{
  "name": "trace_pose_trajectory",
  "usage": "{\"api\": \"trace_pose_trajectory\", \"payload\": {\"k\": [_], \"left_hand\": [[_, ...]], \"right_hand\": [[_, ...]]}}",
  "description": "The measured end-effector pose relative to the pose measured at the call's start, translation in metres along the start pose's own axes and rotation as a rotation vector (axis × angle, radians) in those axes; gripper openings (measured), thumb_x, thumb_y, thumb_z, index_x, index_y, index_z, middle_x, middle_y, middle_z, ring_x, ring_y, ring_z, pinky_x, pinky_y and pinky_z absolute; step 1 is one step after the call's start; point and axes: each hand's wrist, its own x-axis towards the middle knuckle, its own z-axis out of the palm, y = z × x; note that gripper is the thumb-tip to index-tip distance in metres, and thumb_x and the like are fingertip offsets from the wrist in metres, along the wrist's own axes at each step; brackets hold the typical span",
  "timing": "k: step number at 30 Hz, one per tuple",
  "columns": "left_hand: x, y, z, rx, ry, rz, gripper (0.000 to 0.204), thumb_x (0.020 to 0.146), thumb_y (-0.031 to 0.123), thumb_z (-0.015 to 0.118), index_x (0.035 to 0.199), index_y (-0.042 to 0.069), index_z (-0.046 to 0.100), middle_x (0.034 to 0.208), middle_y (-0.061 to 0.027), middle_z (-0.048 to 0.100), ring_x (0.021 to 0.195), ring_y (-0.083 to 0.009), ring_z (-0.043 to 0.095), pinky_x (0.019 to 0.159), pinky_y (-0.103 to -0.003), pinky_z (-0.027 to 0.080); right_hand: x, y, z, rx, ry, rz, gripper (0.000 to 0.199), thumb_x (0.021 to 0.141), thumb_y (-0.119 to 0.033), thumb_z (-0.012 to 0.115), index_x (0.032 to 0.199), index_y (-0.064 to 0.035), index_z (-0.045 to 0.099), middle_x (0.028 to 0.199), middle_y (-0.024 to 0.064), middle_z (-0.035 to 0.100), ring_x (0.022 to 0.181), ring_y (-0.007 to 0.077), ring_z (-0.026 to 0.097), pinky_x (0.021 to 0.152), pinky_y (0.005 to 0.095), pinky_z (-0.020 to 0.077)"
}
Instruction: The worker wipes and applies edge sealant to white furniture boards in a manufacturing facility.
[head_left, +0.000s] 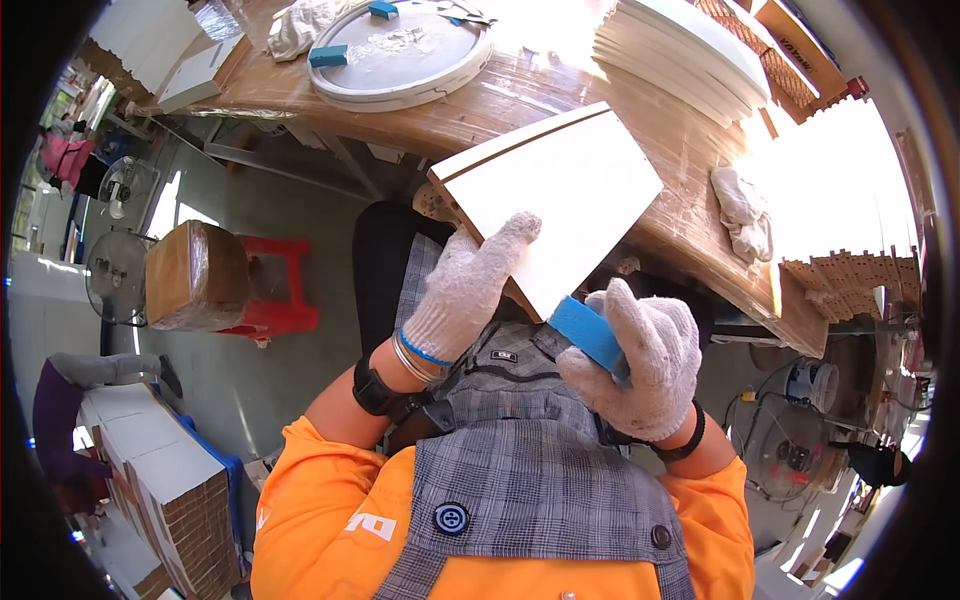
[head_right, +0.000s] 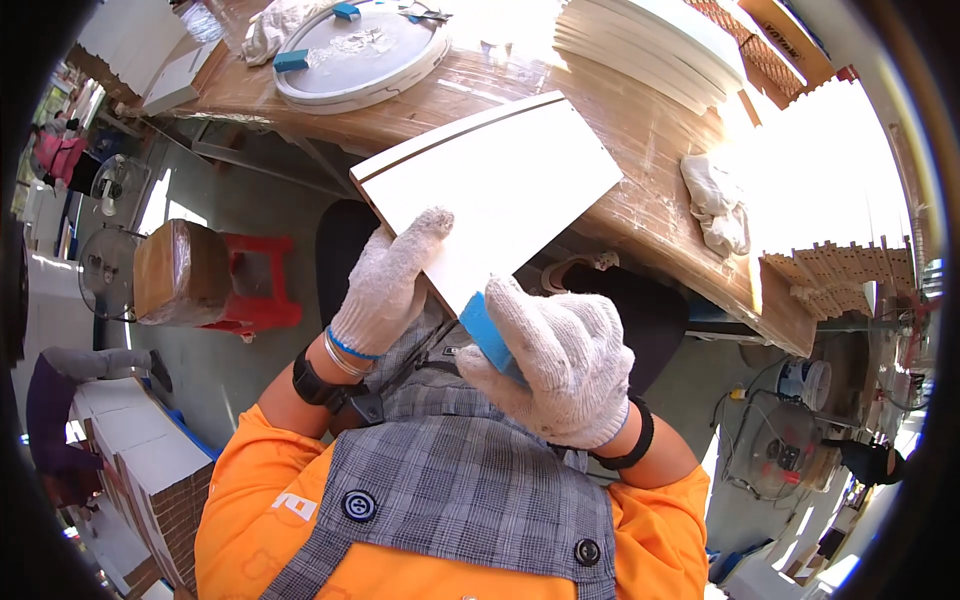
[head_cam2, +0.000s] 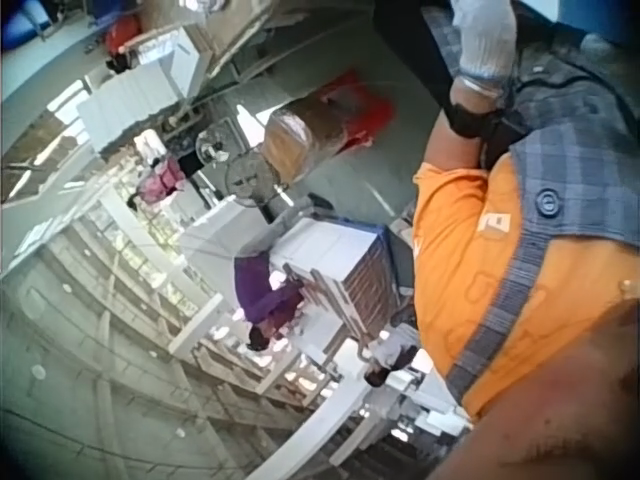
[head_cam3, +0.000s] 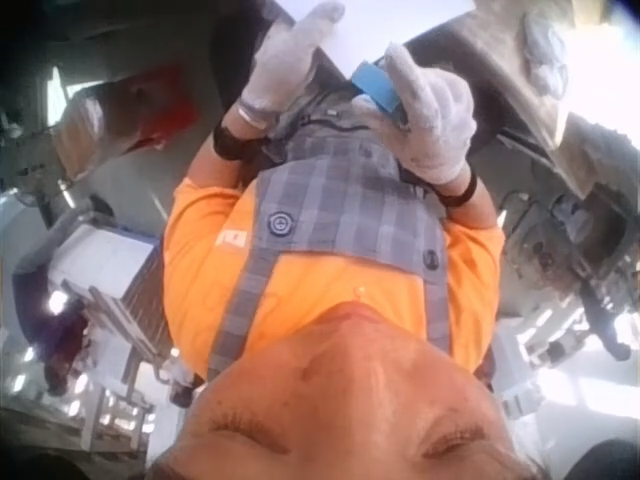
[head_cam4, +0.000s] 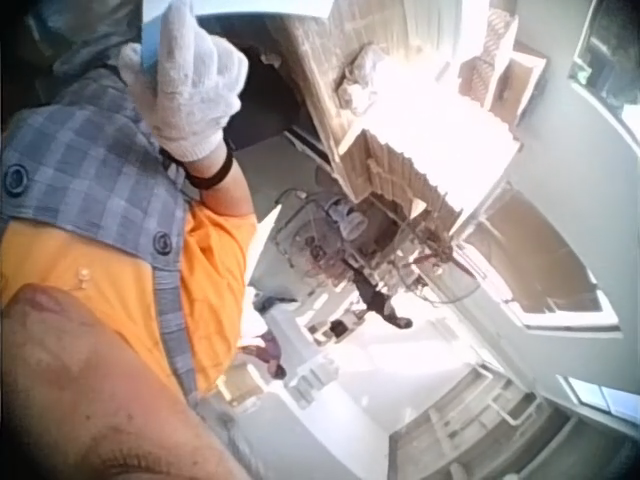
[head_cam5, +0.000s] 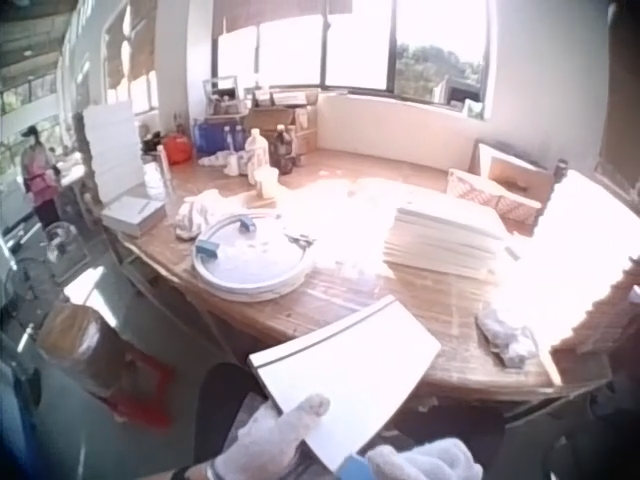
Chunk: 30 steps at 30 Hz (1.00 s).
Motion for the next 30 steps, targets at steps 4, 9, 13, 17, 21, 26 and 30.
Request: {"api": "trace_pose_trajectory", "payload": {"k": [4,9,13,17,21,26,30], "left_hand": [[-0.004,0.004,0.008,0.054,0.011,-0.021,0.051,0.091,0.035,0.063,0.118,-0.006,0.051,0.102,-0.0073,0.061,0.090,-0.0091,0.058,0.079,-0.023,0.048],[-0.006,0.004,0.013,0.008,-0.033,-0.007,0.038,0.093,0.022,0.060,0.120,-0.003,0.050,0.104,-0.0071,0.059,0.093,-0.0111,0.059,0.080,-0.025,0.049],[-0.008,0.005,0.014,0.043,-0.034,-0.004,0.051,0.090,0.036,0.064,0.117,-0.005,0.052,0.100,-0.0070,0.061,0.089,-0.0089,0.058,0.077,-0.023,0.048],[-0.008,0.000,0.014,0.084,0.012,0.008,0.050,0.090,0.037,0.063,0.116,-0.005,0.054,0.100,-0.0075,0.062,0.088,-0.0095,0.059,0.076,-0.023,0.049],[-0.009,0.004,0.017,0.059,-0.011,0.020,0.051,0.089,0.038,0.064,0.114,-0.005,0.055,0.099,-0.0079,0.062,0.088,-0.0102,0.059,0.076,-0.023,0.048],[-0.014,0.009,0.020,0.088,0.048,0.001,0.048,0.090,0.036,0.063,0.114,-0.005,0.055,0.098,-0.0077,0.062,0.088,-0.0103,0.059,0.076,-0.023,0.048],[-0.013,0.011,0.021,0.144,0.014,0.016,0.045,0.091,0.034,0.063,0.113,-0.004,0.056,0.099,-0.0076,0.062,0.087,-0.0103,0.059,0.076,-0.024,0.048]], "right_hand": [[-0.004,-0.004,-0.004,-0.053,-0.034,-0.088,0.061,0.078,-0.030,0.075,0.126,-0.0001,0.051,0.096,0.0078,0.066,0.078,0.0238,0.061,0.075,0.0388,0.0448],[-0.008,-0.005,-0.013,-0.120,-0.015,-0.023,0.054,0.068,-0.023,0.079,0.116,-0.0062,0.062,0.101,0.0078,0.066,0.083,0.0230,0.062,0.075,0.0364,0.0452],[-0.012,-0.006,-0.009,-0.107,0.023,-0.071,0.053,0.068,-0.022,0.079,0.115,-0.0058,0.062,0.103,0.0075,0.066,0.084,0.0219,0.062,0.076,0.0358,0.0459],[-0.013,-0.005,-0.013,-0.149,0.024,-0.045,0.052,0.067,-0.023,0.079,0.114,-0.0082,0.063,0.103,0.0066,0.065,0.084,0.0207,0.062,0.076,0.0348,0.0465],[-0.015,-0.006,-0.012,-0.131,0.006,-0.050,0.054,0.067,-0.023,0.080,0.116,-0.0070,0.062,0.103,0.0071,0.065,0.084,0.0217,0.061,0.076,0.0356,0.0462],[-0.018,-0.003,-0.013,-0.044,0.072,-0.074,0.054,0.070,-0.027,0.079,0.116,-0.0062,0.061,0.105,0.0080,0.066,0.084,0.0218,0.062,0.076,0.0358,0.0465],[-0.016,0.000,-0.009,-0.009,0.016,-0.078,0.057,0.070,-0.027,0.079,0.118,-0.0041,0.059,0.099,0.0082,0.067,0.082,0.0229,0.064,0.074,0.0351,0.0475]]}}
